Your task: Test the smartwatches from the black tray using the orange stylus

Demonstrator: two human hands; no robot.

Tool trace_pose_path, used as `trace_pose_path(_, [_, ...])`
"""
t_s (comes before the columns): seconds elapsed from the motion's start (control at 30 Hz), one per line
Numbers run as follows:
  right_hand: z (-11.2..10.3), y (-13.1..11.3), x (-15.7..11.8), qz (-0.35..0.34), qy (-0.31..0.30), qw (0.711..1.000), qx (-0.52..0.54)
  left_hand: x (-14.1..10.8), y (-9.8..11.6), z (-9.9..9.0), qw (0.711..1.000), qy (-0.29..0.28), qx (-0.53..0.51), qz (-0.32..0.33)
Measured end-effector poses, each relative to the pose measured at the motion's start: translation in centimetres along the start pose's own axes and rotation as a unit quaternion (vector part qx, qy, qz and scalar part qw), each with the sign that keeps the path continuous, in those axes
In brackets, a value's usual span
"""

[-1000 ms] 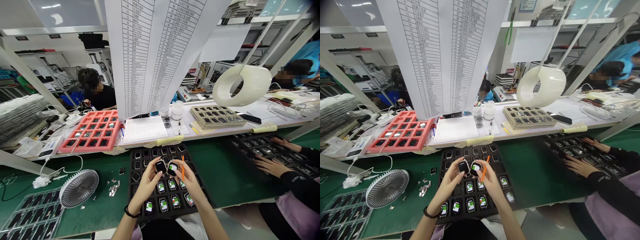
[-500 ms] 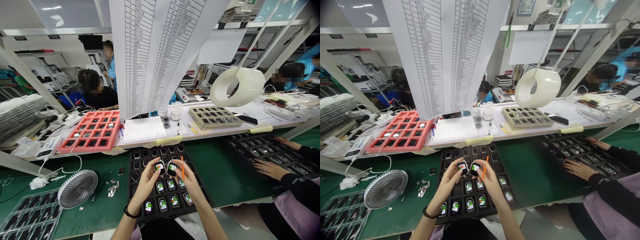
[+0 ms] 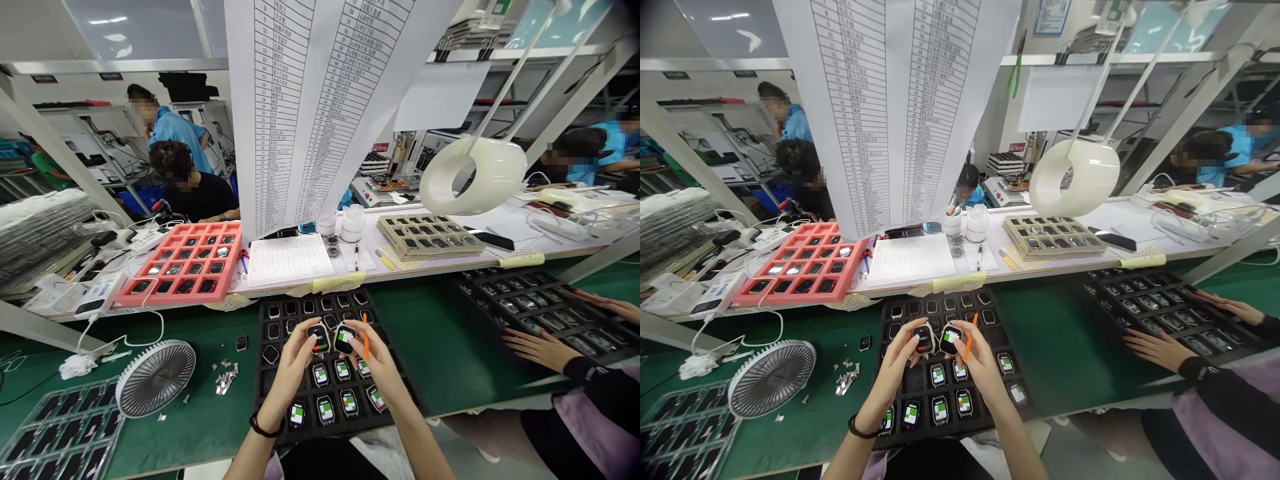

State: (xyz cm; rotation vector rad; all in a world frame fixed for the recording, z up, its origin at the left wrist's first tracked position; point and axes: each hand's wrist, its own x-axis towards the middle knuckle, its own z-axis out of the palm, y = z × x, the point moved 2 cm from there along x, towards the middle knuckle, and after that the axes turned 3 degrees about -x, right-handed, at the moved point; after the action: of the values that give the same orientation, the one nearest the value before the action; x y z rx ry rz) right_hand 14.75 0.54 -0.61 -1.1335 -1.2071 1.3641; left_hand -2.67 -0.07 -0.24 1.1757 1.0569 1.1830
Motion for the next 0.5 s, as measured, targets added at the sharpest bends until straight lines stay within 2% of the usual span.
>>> trace_pose_path(0.2, [0.07,-0.04,-0.09,0.002,-0.005,1.000,-0.002,0.04,-0.31,0.07,1.000,0.005,-0.005,0.003])
trace_pose_path(0.5, [-0.10,0.44,0.11,-0.007,-0.004,1.000,0.010,-0.14,0.41,-0.01,1.000,0.000,-0.006,-0.017])
